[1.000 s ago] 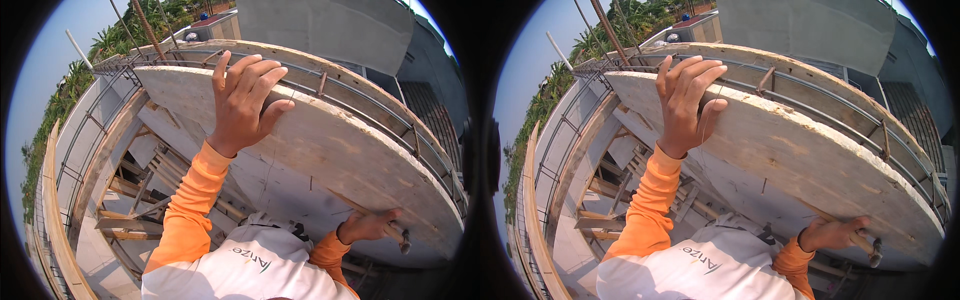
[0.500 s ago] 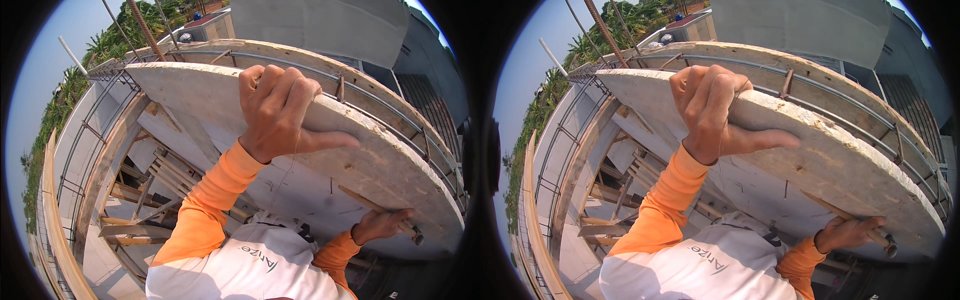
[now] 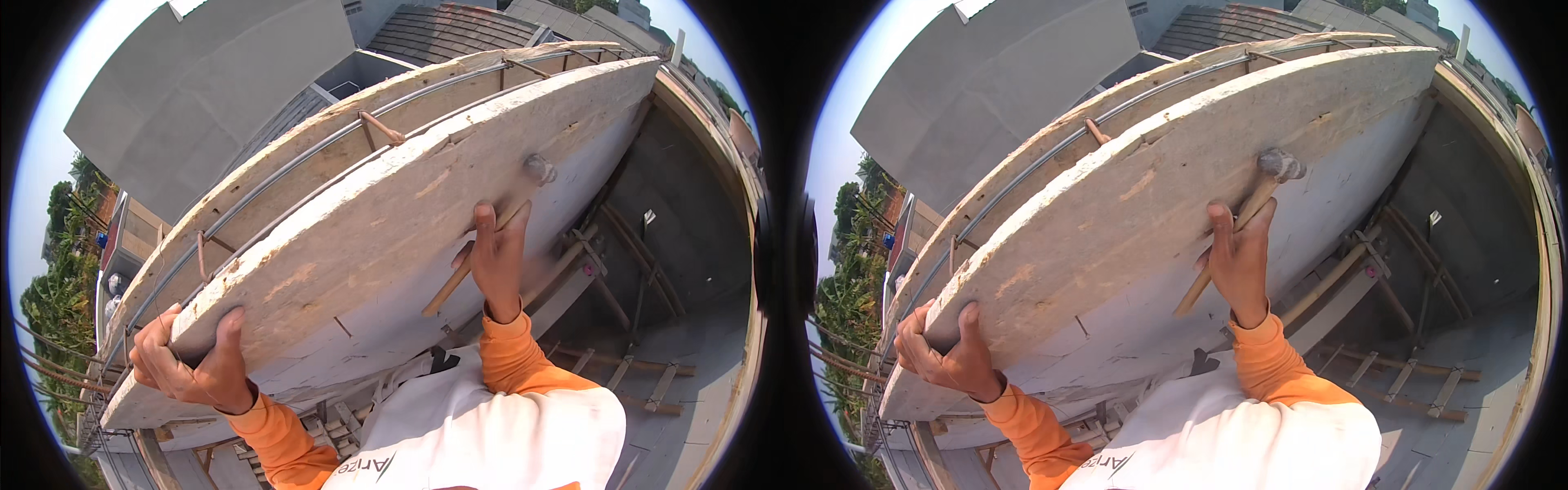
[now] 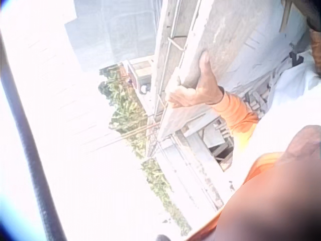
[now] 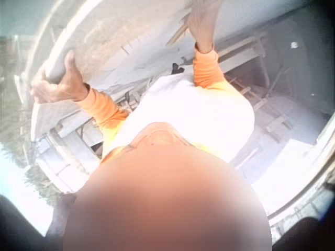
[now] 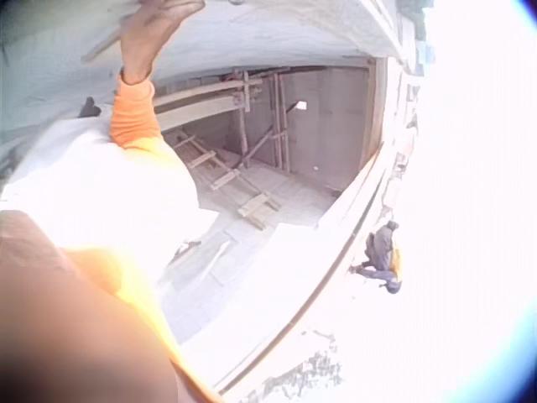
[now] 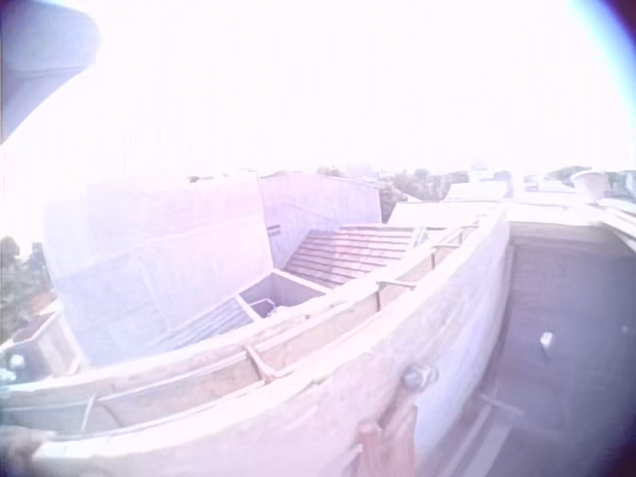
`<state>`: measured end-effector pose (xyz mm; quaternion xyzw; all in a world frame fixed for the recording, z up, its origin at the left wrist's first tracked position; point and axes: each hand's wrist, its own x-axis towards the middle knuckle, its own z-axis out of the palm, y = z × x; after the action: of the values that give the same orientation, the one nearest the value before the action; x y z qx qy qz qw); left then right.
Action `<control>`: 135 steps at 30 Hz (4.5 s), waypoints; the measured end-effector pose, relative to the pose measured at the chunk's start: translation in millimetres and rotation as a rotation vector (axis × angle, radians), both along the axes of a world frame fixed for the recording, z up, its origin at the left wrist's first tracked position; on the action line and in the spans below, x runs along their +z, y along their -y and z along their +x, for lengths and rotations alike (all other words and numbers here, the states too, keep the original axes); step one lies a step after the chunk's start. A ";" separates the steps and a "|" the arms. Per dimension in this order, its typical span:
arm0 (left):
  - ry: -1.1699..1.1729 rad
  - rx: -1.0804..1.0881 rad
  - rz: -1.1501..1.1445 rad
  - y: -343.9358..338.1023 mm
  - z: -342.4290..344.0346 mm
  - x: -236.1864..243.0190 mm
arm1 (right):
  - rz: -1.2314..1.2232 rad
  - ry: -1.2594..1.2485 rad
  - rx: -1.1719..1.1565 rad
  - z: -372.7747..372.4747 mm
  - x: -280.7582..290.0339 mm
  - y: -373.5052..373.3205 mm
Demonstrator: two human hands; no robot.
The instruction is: The person installs large white panels against a wall frame. Using a hammer and nails, the person secures the panels while balancing on a structure, occasionally reaching for supplies in a bucket.
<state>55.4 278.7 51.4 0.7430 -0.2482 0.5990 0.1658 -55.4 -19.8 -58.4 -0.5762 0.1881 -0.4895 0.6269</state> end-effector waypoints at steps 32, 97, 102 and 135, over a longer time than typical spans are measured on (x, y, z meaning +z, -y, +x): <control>0.046 0.034 0.075 10.8 1.7 -7.3 | 0.042 -0.110 0.002 -6.2 -11.5 22.4; 0.064 0.013 -0.026 6.7 6.3 -7.5 | -0.040 0.091 -0.074 14.1 -26.0 6.2; 0.130 0.041 -0.024 5.5 14.1 -6.2 | -0.053 0.066 -0.095 15.8 -27.5 4.9; 0.318 -0.166 -0.216 30.4 16.9 -40.9 | 0.020 0.077 -0.096 17.2 -26.9 2.8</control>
<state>72.3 248.4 10.5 0.5940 -0.2658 0.7162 0.2522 -38.2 -22.6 -85.3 -0.5408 0.1961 -0.5388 0.6154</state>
